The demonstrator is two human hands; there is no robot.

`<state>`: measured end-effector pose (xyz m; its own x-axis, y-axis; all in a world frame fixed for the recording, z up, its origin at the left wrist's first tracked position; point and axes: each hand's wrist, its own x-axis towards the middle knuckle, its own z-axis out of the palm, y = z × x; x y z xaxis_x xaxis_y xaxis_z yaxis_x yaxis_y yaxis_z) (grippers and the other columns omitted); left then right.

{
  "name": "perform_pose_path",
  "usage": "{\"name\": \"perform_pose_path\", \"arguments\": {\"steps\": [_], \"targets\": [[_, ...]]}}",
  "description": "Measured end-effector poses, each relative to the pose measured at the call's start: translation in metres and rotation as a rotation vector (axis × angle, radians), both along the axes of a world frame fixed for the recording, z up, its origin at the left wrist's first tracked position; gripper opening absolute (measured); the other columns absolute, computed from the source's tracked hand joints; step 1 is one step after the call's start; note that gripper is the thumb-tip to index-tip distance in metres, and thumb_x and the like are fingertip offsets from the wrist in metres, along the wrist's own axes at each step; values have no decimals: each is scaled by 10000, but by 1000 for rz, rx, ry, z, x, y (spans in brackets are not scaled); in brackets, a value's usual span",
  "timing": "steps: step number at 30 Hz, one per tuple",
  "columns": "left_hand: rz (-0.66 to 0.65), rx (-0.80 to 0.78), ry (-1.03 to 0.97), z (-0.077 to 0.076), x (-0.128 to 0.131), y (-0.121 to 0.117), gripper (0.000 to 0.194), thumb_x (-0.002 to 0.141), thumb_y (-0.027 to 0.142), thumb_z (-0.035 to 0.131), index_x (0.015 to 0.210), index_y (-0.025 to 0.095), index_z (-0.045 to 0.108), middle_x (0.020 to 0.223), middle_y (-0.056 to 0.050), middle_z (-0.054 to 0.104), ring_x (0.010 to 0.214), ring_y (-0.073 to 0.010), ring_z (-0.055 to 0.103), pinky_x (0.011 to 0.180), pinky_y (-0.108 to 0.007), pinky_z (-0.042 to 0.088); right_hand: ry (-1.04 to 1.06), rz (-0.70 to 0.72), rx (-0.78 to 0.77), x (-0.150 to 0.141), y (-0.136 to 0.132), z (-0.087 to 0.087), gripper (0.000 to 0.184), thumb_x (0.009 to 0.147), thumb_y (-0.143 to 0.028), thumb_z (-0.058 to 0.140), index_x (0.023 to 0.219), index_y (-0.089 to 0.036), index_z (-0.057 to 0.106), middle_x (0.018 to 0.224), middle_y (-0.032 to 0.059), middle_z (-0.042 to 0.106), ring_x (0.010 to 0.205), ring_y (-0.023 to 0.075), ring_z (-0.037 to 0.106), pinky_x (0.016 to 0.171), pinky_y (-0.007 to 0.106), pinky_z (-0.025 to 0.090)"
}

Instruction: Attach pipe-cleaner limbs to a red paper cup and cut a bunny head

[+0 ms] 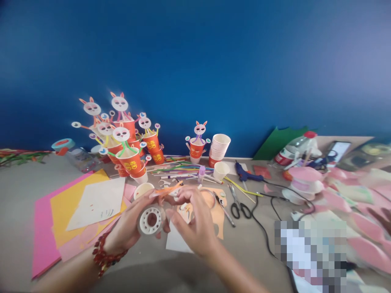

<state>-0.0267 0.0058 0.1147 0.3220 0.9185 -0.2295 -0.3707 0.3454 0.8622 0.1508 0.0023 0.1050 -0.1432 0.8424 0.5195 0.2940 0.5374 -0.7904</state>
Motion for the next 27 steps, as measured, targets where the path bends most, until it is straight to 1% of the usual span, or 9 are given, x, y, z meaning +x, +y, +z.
{"name": "perform_pose_path", "arguments": {"steps": [4, 7, 9, 12, 16, 19, 22, 24, 27], "targets": [[165, 113, 90, -7, 6, -3, 268, 908, 429, 558, 823, 176, 589, 746, -8, 659, 616, -153, 660, 558, -240, 534, -198, -37, 199, -6, -13, -1, 302, 824, -384, 698, 1021, -244, 518, 1033, 105, 576, 993, 302, 575, 837, 432, 480], [208, 267, 227, -5, 10, -6, 291, 945, 422, 488, 843, 192, 633, 896, -39, 694, 771, -177, 666, 696, -265, 554, -289, -33, 300, -13, -18, -2, 375, 812, -461, 708, 1051, -243, 518, 1001, 101, 592, 970, 305, 592, 821, 433, 493], [244, 380, 310, -1, 12, -7, 302, 953, 409, 461, 911, 203, 677, 1001, -61, 703, 904, -208, 664, 841, -294, 547, -326, -62, 328, -17, -18, -3, 364, 819, -459, 708, 1034, -227, 528, 1010, 102, 595, 962, 293, 595, 809, 424, 502], [322, 501, 416, 2, 14, -7, 277, 939, 398, 473, 980, 238, 695, 1012, -61, 719, 972, -237, 667, 888, -313, 552, -377, -95, 347, -19, -17, -4, 318, 830, -422, 708, 1000, -203, 552, 1065, 116, 592, 984, 285, 584, 819, 423, 508], [413, 587, 518, -13, 14, -2, 244, 938, 377, 484, 993, 251, 687, 1019, -51, 728, 982, -230, 673, 881, -323, 565, -482, -39, 331, -15, -12, -1, 260, 850, -360, 688, 1017, -191, 581, 1142, 132, 594, 1051, 289, 564, 862, 426, 511], [405, 553, 481, -27, 12, 2, 259, 952, 400, 472, 1028, 245, 664, 1069, -48, 712, 1031, -215, 653, 909, -316, 548, -563, -5, 326, -12, -9, 1, 181, 845, -298, 670, 979, -196, 603, 1173, 134, 603, 1087, 299, 556, 894, 436, 507], [354, 512, 440, -32, 10, 4, 275, 970, 421, 439, 1027, 231, 630, 1103, -52, 684, 1059, -200, 628, 932, -308, 520, -561, 28, 326, -9, -8, 3, 141, 822, -238, 653, 952, -196, 616, 1201, 140, 600, 1103, 305, 560, 906, 442, 496], [275, 483, 411, -30, 8, 4, 309, 997, 416, 367, 997, 219, 605, 1056, -56, 671, 999, -189, 633, 864, -302, 532, -465, 62, 268, -6, -8, 5, 154, 794, -227, 666, 936, -195, 614, 1207, 139, 591, 1091, 296, 570, 899, 421, 489], [183, 500, 439, -28, 5, 2, 264, 1001, 367, 360, 972, 206, 567, 937, -45, 635, 835, -164, 624, 689, -273, 527, -198, 169, 39, 2, -6, 13, 125, 775, -207, 659, 884, -202, 599, 1164, 110, 592, 1074, 264, 578, 906, 377, 471]]}}
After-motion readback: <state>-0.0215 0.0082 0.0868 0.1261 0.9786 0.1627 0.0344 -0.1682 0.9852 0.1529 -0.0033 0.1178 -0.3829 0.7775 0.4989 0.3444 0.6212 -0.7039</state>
